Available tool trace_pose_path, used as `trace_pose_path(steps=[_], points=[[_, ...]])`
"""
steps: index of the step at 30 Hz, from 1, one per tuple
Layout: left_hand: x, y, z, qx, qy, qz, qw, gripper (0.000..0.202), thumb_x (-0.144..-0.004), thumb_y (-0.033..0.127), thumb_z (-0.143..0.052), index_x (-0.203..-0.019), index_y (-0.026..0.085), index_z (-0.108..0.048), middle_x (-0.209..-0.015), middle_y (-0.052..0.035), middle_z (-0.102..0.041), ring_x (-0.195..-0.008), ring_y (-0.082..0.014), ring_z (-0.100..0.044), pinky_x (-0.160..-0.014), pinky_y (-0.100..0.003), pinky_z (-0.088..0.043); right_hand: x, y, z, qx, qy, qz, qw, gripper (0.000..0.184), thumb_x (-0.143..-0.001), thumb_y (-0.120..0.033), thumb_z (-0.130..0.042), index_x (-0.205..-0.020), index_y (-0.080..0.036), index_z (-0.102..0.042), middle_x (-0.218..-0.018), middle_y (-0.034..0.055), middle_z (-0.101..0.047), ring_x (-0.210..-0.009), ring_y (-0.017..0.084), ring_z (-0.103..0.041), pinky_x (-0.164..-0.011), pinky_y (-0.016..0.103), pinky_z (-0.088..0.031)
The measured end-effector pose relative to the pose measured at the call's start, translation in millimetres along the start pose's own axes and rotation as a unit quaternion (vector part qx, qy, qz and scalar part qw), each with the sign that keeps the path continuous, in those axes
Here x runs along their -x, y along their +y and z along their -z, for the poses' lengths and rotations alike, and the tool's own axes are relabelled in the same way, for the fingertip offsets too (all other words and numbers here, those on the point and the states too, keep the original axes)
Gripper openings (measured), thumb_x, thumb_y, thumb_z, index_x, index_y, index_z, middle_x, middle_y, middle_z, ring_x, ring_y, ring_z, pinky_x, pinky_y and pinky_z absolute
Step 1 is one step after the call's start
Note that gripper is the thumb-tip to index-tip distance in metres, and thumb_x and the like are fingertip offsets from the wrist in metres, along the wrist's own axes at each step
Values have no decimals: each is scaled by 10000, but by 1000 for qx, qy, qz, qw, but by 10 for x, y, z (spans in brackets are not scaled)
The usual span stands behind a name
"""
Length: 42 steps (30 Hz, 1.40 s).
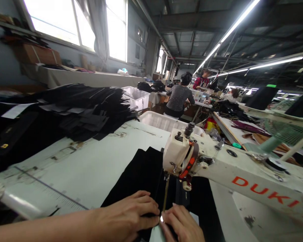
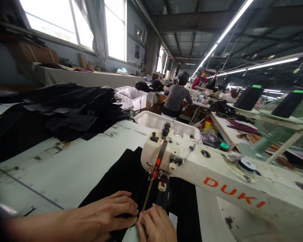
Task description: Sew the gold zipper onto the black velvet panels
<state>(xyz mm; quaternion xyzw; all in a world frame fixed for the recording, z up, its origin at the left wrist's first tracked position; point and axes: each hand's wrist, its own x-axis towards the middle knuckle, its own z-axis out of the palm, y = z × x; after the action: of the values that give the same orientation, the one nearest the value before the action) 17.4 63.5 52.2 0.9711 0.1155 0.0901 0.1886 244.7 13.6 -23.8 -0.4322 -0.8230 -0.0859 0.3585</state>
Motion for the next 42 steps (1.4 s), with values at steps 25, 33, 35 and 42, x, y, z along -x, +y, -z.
trace_pose_path(steps=[25,33,35,42], points=[[-401,-652,128,-84,6,-51,995,429,-870,59,-507,-1294,121,-519,-1214,-127,-585,-1120,-268,-534,-1075,-379,-376,-423,344,-43,55,-16,-95,994,272,-1005,-287,-391,-944,-262,-655,-909,5,-699,-776,177,-668,-685,278,-510],[-456,-606,177,-114,9,-57,992,335,-947,81,-412,-1257,80,-538,-1154,-144,-609,-1088,-267,-541,-1045,-379,-399,-385,362,-91,117,-56,-199,971,285,-780,-205,-687,-1059,-168,-637,-1083,113,-659,-1013,305,-617,-863,431,-516],[-457,-617,161,-115,7,-60,992,340,-940,81,-426,-1263,82,-532,-1154,-145,-610,-1092,-270,-536,-1052,-379,-389,-417,347,-115,129,-57,-197,970,248,-792,-196,-664,-1036,-160,-643,-1055,119,-660,-1002,310,-615,-855,437,-509],[-456,-664,117,-123,10,-71,990,317,-960,97,-431,-1259,85,-533,-1124,-147,-618,-1080,-264,-534,-1028,-370,-407,-471,311,-211,175,-35,-199,964,178,-831,-169,-567,-979,-174,-667,-928,127,-674,-953,319,-616,-837,457,-465]])
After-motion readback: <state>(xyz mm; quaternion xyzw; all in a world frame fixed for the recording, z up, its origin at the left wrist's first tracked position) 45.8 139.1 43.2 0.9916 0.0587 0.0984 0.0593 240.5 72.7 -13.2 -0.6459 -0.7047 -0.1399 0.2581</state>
